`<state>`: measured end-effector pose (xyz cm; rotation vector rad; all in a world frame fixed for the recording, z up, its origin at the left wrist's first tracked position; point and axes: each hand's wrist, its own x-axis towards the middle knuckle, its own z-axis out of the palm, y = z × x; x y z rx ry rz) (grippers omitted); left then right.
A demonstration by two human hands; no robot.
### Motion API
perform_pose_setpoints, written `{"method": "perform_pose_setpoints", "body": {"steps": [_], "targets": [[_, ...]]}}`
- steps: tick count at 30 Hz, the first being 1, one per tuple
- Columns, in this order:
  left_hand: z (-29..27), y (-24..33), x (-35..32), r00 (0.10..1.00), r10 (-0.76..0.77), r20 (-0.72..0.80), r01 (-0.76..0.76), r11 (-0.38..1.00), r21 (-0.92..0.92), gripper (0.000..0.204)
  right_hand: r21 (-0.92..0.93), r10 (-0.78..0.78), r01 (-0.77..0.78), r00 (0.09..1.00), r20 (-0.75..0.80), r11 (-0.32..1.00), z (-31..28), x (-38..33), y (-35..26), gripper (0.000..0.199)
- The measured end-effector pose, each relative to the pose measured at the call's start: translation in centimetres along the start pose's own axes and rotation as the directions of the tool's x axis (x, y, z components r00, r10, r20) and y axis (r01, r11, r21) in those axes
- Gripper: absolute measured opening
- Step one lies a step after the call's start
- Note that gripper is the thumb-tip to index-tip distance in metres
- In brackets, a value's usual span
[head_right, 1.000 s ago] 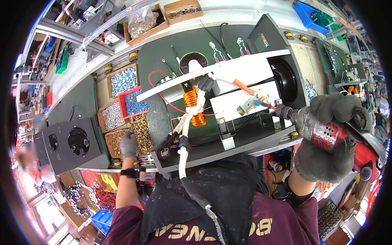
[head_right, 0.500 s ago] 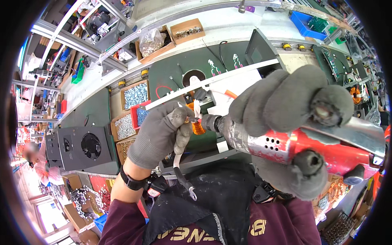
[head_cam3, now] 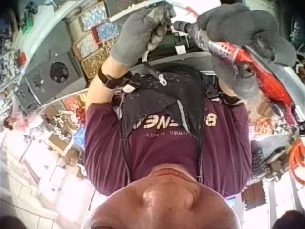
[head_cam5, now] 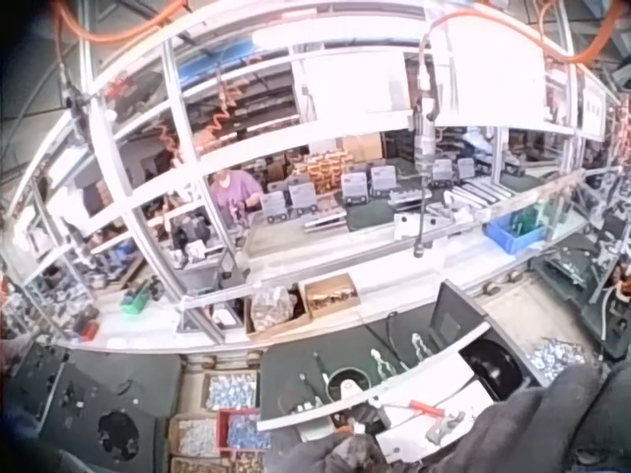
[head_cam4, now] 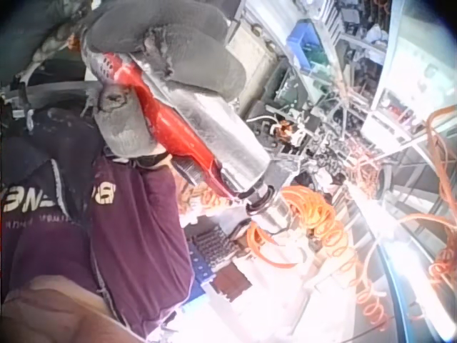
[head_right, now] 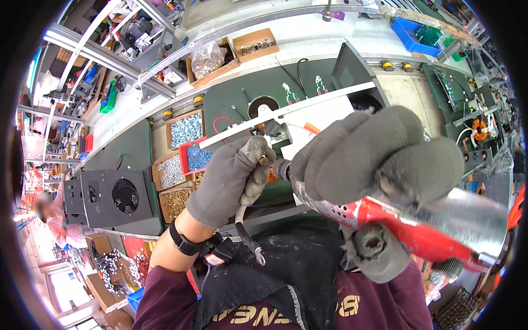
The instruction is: Assembling components of a solar inverter on a factory production line.
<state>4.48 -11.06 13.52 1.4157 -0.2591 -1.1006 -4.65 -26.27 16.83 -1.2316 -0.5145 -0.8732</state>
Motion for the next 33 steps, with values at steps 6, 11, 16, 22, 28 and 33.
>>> {"method": "perform_pose_setpoints", "body": {"steps": [6,11,16,22,28,33], "targets": [[0.4,-0.4,0.4,0.986,-0.166,-0.03,0.157,0.968,-0.196,0.039,0.007,-0.125,0.131,0.925,0.36,0.991,-0.8,1.4,0.3,0.035],[1.5,-0.5,0.5,0.992,-0.011,-0.127,-0.033,0.939,-0.343,0.034,-0.085,-0.028,0.035,0.997,0.075,0.996,0.5,-0.4,-0.3,0.034],[1.4,-0.2,0.4,0.994,0.033,-0.106,-0.065,0.945,-0.32,0.034,-0.188,-0.005,0.009,1.0,0.02,0.982,0.6,-0.7,-0.6,0.037],[0.0,-0.6,0.6,0.994,-0.096,0.052,0.104,0.98,-0.172,0.047,-0.135,-0.026,0.038,0.996,0.089,0.99,-0.2,-0.2,-0.2,0.038],[-4.0,0.7,-0.6,0.978,0.185,0.094,-0.201,0.955,0.216,0.049,0.026,0.062,-0.068,0.979,0.196,0.997,-3.0,0.1,-1.6,0.045],[-4.6,-1.8,-4.4,0.754,0.323,0.571,-0.644,0.196,0.74,0.048,-0.119,0.157,-0.162,0.986,-0.049,0.98,-5.9,-0.5,-3.6,0.051]]}}
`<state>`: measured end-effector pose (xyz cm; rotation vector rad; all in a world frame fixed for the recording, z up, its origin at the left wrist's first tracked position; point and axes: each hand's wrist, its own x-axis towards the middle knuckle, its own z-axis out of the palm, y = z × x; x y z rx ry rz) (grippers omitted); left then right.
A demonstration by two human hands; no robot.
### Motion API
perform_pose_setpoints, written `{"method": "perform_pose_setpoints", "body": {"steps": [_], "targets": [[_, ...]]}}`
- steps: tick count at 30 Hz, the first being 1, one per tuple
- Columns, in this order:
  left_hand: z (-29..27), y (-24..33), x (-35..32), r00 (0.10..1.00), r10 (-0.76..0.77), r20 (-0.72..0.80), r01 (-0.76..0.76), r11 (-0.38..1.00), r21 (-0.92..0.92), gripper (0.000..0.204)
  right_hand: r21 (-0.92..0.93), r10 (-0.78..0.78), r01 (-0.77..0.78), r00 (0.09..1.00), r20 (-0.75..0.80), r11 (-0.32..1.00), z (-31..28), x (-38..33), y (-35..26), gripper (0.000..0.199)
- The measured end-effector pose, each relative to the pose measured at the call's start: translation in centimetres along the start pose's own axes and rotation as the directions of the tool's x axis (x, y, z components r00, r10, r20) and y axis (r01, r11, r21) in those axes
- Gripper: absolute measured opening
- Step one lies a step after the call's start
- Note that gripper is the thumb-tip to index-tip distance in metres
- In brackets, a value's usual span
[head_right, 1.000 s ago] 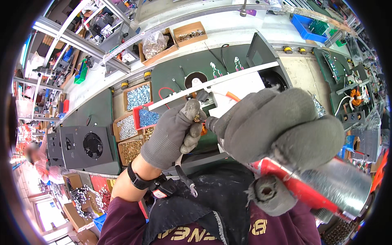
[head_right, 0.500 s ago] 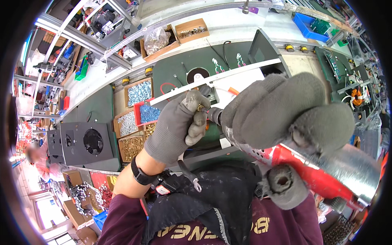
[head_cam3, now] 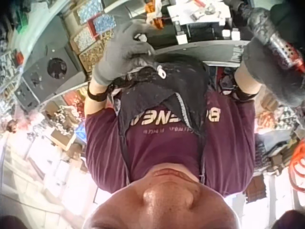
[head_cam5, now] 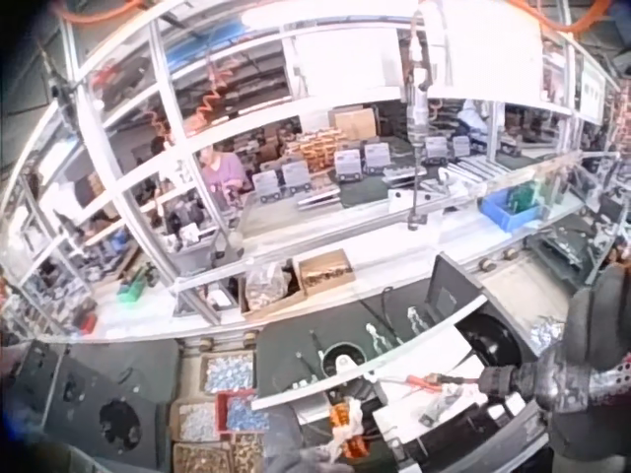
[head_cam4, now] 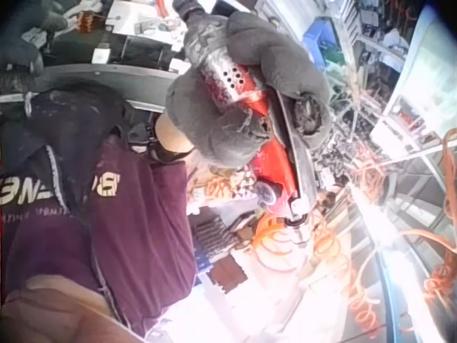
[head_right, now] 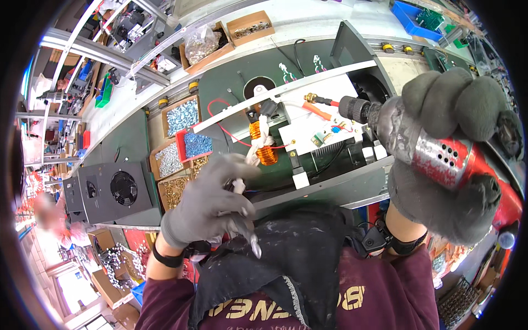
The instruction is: Assembling components of a solar inverter on a factory production line.
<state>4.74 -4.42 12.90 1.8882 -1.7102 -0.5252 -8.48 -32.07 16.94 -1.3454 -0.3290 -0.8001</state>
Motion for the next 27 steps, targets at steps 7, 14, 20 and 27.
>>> {"method": "perform_pose_setpoints", "body": {"steps": [7,14,20,27], "targets": [[1.4,-2.7,2.1,0.252,-0.794,-0.554,0.129,0.594,-0.794,0.037,0.083,0.092,-0.078,0.979,-0.184,0.993,-1.5,-1.1,0.0,0.046],[1.7,-5.4,7.0,0.55,-0.813,-0.188,-0.034,0.204,-0.978,0.037,0.059,0.111,-0.099,0.961,-0.254,0.993,-3.8,-1.5,0.9,0.045],[1.9,-4.8,10.9,0.892,-0.175,-0.416,0.236,0.966,0.101,0.026,0.041,0.203,-0.202,0.905,-0.374,0.979,-5.8,-1.6,2.4,0.043],[4.0,-5.4,14.3,0.998,0.009,-0.069,0.034,0.804,0.593,0.009,0.132,0.272,-0.239,0.885,-0.378,0.962,-6.3,-1.9,3.5,0.042]]}}
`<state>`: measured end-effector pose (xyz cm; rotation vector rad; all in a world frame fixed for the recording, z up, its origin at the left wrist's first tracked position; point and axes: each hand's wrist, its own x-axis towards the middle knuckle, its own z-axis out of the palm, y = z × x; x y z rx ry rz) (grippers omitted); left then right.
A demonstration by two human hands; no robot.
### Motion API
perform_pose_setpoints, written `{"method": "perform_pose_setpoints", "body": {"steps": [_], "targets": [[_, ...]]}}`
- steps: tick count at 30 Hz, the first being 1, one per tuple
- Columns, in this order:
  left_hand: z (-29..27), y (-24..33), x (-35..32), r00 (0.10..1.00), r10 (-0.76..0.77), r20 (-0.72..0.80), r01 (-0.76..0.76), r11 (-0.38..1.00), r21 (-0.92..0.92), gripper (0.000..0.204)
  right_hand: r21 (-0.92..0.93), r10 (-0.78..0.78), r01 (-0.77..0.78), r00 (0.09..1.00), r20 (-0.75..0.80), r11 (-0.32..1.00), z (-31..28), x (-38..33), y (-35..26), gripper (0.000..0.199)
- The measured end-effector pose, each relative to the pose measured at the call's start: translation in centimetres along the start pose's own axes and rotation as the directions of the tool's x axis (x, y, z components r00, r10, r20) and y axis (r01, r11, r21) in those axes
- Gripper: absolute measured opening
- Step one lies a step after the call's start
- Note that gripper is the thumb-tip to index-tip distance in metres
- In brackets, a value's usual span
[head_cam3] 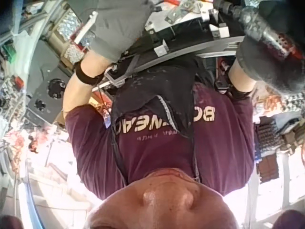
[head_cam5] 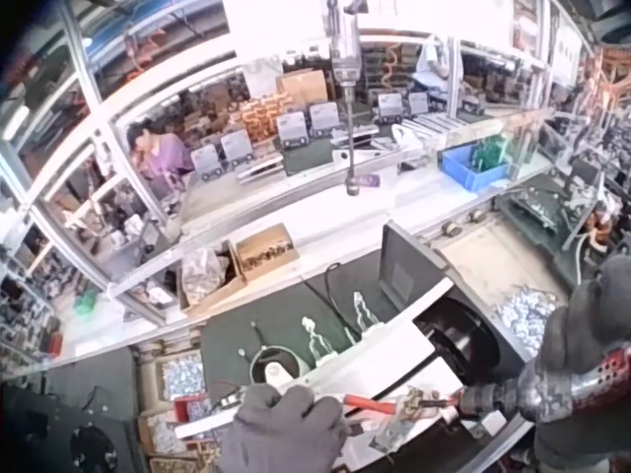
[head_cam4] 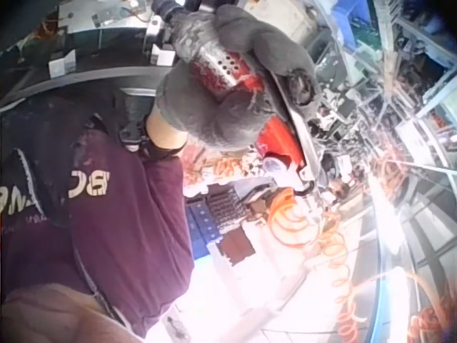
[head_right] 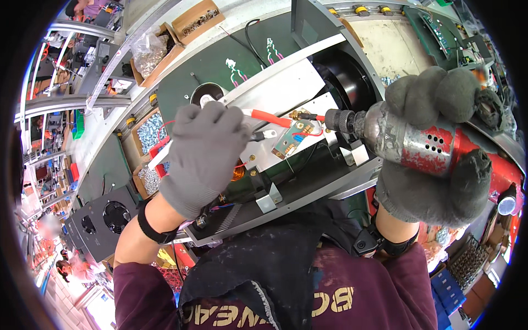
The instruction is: Assembling components of a solar inverter on a factory production line.
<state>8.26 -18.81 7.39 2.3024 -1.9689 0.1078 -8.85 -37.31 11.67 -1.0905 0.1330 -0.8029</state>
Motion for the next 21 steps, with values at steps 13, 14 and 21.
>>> {"method": "perform_pose_setpoints", "body": {"steps": [13,14,21], "targets": [[1.9,-1.0,1.5,0.968,0.248,0.029,-0.247,0.968,-0.042,0.01,-0.006,0.044,-0.045,0.997,-0.058,0.999,-0.9,-1.2,1.3,0.041],[1.9,-1.0,1.5,0.97,0.243,0.031,-0.241,0.969,-0.044,0.01,0.002,0.044,-0.043,0.996,-0.076,0.999,-0.9,-1.4,1.6,0.041],[2.2,-0.3,1.9,0.965,0.243,0.1,-0.242,0.97,-0.027,0.01,-0.066,-0.078,0.082,0.995,0.06,0.994,-0.5,-2.0,4.6,0.032]]}}
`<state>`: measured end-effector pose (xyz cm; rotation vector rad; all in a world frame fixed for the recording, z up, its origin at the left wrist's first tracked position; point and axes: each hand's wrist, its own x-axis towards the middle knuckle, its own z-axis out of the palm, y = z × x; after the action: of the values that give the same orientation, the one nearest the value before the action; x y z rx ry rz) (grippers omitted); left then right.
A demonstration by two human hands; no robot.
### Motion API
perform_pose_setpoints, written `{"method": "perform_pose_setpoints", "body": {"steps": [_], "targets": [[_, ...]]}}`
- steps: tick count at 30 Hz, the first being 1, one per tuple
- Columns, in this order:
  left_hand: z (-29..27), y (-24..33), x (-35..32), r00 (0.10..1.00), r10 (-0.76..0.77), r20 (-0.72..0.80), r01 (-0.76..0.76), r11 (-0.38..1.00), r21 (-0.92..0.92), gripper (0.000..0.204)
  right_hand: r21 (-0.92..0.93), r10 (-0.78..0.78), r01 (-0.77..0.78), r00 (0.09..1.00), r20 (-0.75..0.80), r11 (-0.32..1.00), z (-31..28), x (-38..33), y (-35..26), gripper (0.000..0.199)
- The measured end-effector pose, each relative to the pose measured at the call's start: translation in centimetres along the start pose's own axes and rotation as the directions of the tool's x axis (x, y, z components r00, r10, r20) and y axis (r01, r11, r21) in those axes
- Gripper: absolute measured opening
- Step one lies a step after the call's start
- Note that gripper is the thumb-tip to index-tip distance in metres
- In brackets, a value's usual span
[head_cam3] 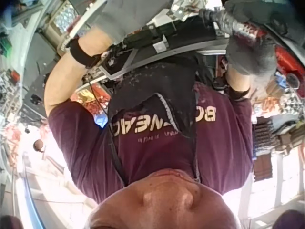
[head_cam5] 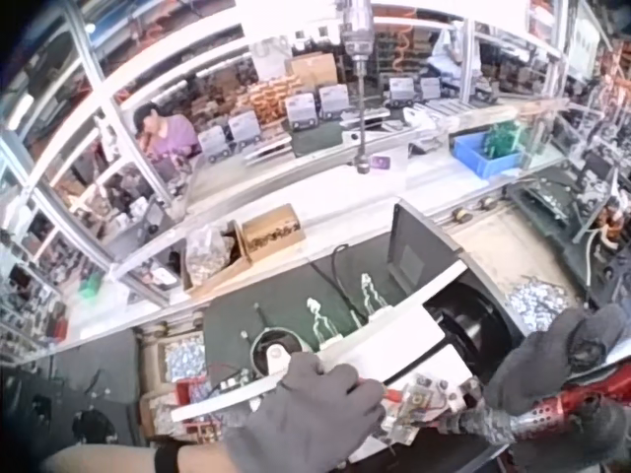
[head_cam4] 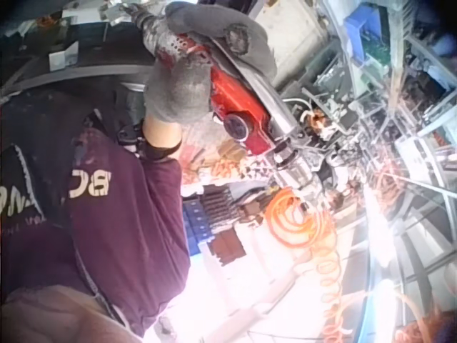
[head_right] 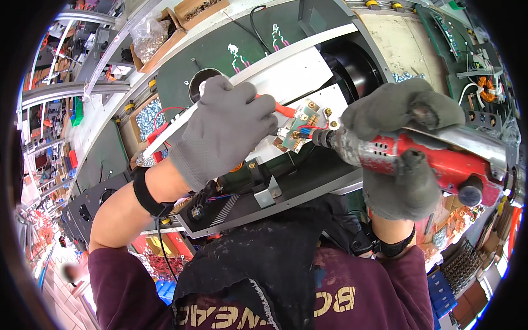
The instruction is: Assembling components of a solar inverter on a factory production line.
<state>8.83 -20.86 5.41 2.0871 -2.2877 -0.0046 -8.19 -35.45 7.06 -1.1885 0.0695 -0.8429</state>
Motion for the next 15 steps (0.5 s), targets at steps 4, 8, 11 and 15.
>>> {"method": "perform_pose_setpoints", "body": {"steps": [4,8,11,15], "targets": [[0.2,-0.1,0.3,1.0,0.016,-0.022,-0.017,0.998,-0.055,0.008,-0.143,-0.033,0.042,0.997,0.064,0.989,1.0,-0.2,0.6,0.032],[0.3,-0.4,0.2,0.999,0.038,-0.025,-0.04,0.997,-0.066,0.009,-0.152,0.083,-0.059,0.984,0.159,0.987,2.8,-0.5,-0.1,0.032],[0.3,-0.4,0.1,1.0,0.027,-0.002,-0.027,0.995,-0.092,0.008,-0.206,0.0,0.032,0.988,0.155,0.978,4.0,-0.6,0.0,0.035],[0.7,-0.4,0.0,1.0,0.024,-0.017,-0.025,0.998,-0.064,0.009,-0.167,-0.015,0.031,0.995,0.098,0.985,4.9,-0.9,0.4,0.038]]}}
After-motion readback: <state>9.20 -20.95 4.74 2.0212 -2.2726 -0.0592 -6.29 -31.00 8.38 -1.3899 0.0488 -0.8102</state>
